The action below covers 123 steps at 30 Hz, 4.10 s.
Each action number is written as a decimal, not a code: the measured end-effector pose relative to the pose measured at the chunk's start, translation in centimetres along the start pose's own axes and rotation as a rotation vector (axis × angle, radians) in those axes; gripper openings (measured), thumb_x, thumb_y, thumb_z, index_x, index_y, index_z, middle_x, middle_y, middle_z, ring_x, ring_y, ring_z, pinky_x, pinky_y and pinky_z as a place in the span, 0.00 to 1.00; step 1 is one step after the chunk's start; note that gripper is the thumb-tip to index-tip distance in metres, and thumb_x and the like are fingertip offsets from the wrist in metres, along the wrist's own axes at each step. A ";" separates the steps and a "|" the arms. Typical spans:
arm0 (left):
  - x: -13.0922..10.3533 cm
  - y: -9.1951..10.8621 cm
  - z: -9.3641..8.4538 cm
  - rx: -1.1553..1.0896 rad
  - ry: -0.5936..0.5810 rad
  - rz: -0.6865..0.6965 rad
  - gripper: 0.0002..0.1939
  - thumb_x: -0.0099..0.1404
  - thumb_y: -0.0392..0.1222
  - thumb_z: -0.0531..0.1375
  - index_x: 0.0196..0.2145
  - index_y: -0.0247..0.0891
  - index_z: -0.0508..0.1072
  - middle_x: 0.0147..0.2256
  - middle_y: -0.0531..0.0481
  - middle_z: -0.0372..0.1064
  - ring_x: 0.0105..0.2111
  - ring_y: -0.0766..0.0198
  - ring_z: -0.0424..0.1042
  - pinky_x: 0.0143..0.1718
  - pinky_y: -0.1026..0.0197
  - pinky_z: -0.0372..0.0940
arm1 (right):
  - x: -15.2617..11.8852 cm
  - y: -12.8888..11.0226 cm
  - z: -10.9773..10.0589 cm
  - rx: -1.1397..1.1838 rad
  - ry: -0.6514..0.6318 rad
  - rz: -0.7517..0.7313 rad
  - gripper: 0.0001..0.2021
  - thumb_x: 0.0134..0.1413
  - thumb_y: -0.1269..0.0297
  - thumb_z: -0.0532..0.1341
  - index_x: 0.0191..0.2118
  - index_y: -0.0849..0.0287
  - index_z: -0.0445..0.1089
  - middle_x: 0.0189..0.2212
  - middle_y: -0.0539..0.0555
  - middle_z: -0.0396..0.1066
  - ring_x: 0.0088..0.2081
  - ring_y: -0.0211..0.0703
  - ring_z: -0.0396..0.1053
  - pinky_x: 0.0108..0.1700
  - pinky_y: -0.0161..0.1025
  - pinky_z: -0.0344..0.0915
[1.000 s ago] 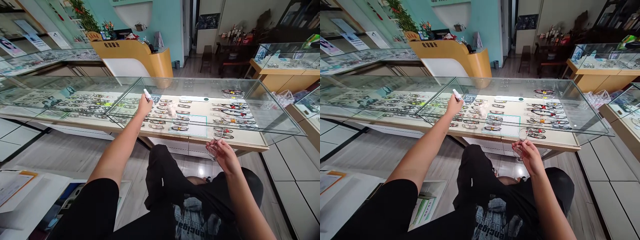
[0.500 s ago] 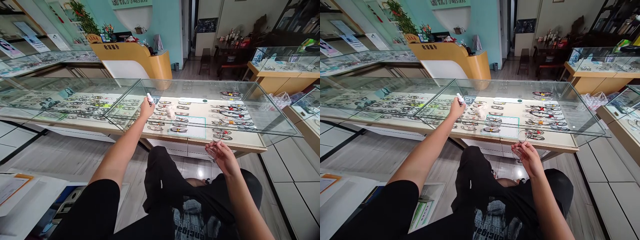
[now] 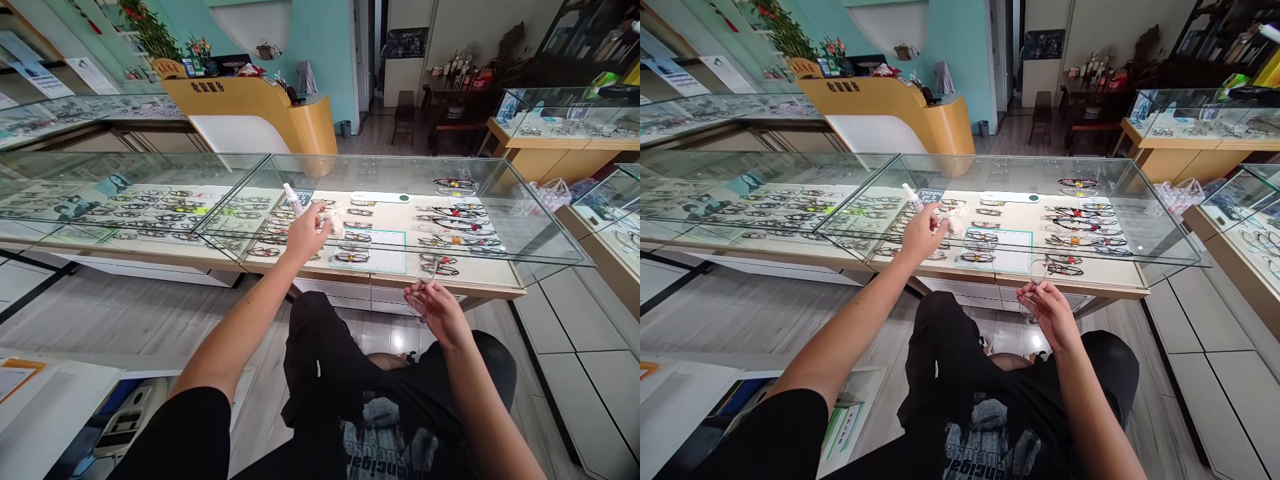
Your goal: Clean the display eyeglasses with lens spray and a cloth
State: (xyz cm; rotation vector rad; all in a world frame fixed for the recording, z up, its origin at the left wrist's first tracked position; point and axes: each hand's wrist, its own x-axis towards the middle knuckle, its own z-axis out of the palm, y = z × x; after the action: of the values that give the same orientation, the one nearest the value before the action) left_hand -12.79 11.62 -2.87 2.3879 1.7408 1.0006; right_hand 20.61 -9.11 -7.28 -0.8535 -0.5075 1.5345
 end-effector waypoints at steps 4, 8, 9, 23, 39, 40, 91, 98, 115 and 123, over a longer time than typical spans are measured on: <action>1.1 2.0 -0.2 0.054 -0.297 -0.071 0.26 0.73 0.51 0.61 0.65 0.46 0.72 0.45 0.43 0.77 0.45 0.48 0.76 0.47 0.53 0.67 | 0.2 -0.1 -0.4 -0.019 -0.025 0.013 0.15 0.53 0.54 0.80 0.34 0.53 0.76 0.41 0.53 0.81 0.51 0.53 0.82 0.61 0.52 0.76; 1.8 1.0 0.2 -0.004 -0.306 -0.137 0.15 0.72 0.48 0.61 0.53 0.43 0.77 0.47 0.40 0.75 0.44 0.45 0.75 0.49 0.49 0.69 | -0.1 -0.1 -0.5 -0.014 -0.013 0.004 0.15 0.53 0.54 0.80 0.33 0.53 0.76 0.40 0.53 0.81 0.51 0.53 0.82 0.63 0.53 0.74; 1.9 0.7 0.3 -0.035 -0.301 -0.148 0.13 0.72 0.48 0.61 0.50 0.42 0.77 0.46 0.40 0.74 0.43 0.47 0.75 0.49 0.49 0.69 | -0.2 -0.1 -0.5 -0.010 -0.008 0.000 0.15 0.53 0.54 0.80 0.33 0.53 0.75 0.40 0.53 0.81 0.51 0.53 0.82 0.63 0.53 0.74; 0.7 2.5 -4.4 -1.020 -0.259 -0.323 0.25 0.71 0.67 0.64 0.47 0.41 0.74 0.39 0.46 0.75 0.41 0.57 0.77 0.43 0.54 0.76 | -0.4 -0.5 0.6 -0.018 -0.017 0.001 0.16 0.53 0.54 0.79 0.33 0.54 0.75 0.39 0.53 0.81 0.50 0.51 0.82 0.58 0.47 0.75; -4.5 11.5 -2.4 -1.199 -0.581 -0.240 0.24 0.69 0.65 0.68 0.36 0.43 0.66 0.32 0.54 0.64 0.33 0.65 0.65 0.38 0.62 0.67 | -1.4 -1.3 4.6 -0.082 -0.154 -0.025 0.16 0.57 0.52 0.77 0.34 0.53 0.72 0.39 0.53 0.82 0.46 0.50 0.82 0.58 0.49 0.75; -4.6 11.9 -2.2 -1.215 -0.596 -0.255 0.24 0.69 0.64 0.68 0.36 0.43 0.66 0.32 0.54 0.63 0.32 0.66 0.65 0.37 0.62 0.67 | -1.4 -1.3 4.7 -0.080 -0.157 -0.021 0.16 0.57 0.52 0.77 0.34 0.53 0.72 0.39 0.53 0.82 0.46 0.50 0.82 0.58 0.49 0.75; -7.1 16.5 0.8 -1.457 -0.813 -0.283 0.26 0.69 0.64 0.69 0.38 0.36 0.72 0.23 0.54 0.72 0.20 0.69 0.70 0.25 0.65 0.66 | 0.3 -0.4 4.5 -0.205 -0.308 -0.047 0.14 0.61 0.51 0.74 0.37 0.54 0.75 0.35 0.52 0.80 0.38 0.48 0.79 0.51 0.47 0.71; -7.4 16.9 0.9 -1.564 -0.830 -0.323 0.25 0.63 0.58 0.75 0.38 0.35 0.72 0.27 0.54 0.72 0.20 0.69 0.71 0.21 0.65 0.67 | 0.3 -0.2 4.7 -0.156 -0.261 0.013 0.16 0.56 0.49 0.76 0.37 0.56 0.77 0.33 0.52 0.79 0.36 0.47 0.79 0.50 0.47 0.72; -7.7 16.9 -0.1 -1.529 -0.814 -0.306 0.21 0.68 0.55 0.71 0.44 0.36 0.72 0.35 0.49 0.76 0.26 0.67 0.74 0.27 0.62 0.71 | 0.2 -0.4 4.5 -0.086 -0.271 0.064 0.16 0.57 0.50 0.76 0.35 0.56 0.76 0.34 0.53 0.79 0.37 0.47 0.80 0.44 0.43 0.73; -7.6 16.7 -0.3 -1.461 -0.814 -0.283 0.26 0.61 0.55 0.77 0.43 0.36 0.71 0.30 0.52 0.74 0.23 0.67 0.72 0.24 0.64 0.70 | -0.2 -0.4 4.9 -0.115 -0.281 0.068 0.16 0.56 0.50 0.76 0.36 0.57 0.79 0.34 0.54 0.79 0.36 0.47 0.78 0.43 0.43 0.72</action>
State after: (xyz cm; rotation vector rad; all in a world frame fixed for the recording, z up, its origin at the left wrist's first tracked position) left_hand -0.05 -1.31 0.00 1.1942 0.5562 0.6479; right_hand 17.15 -8.42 -3.87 -0.7515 -0.7836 1.7119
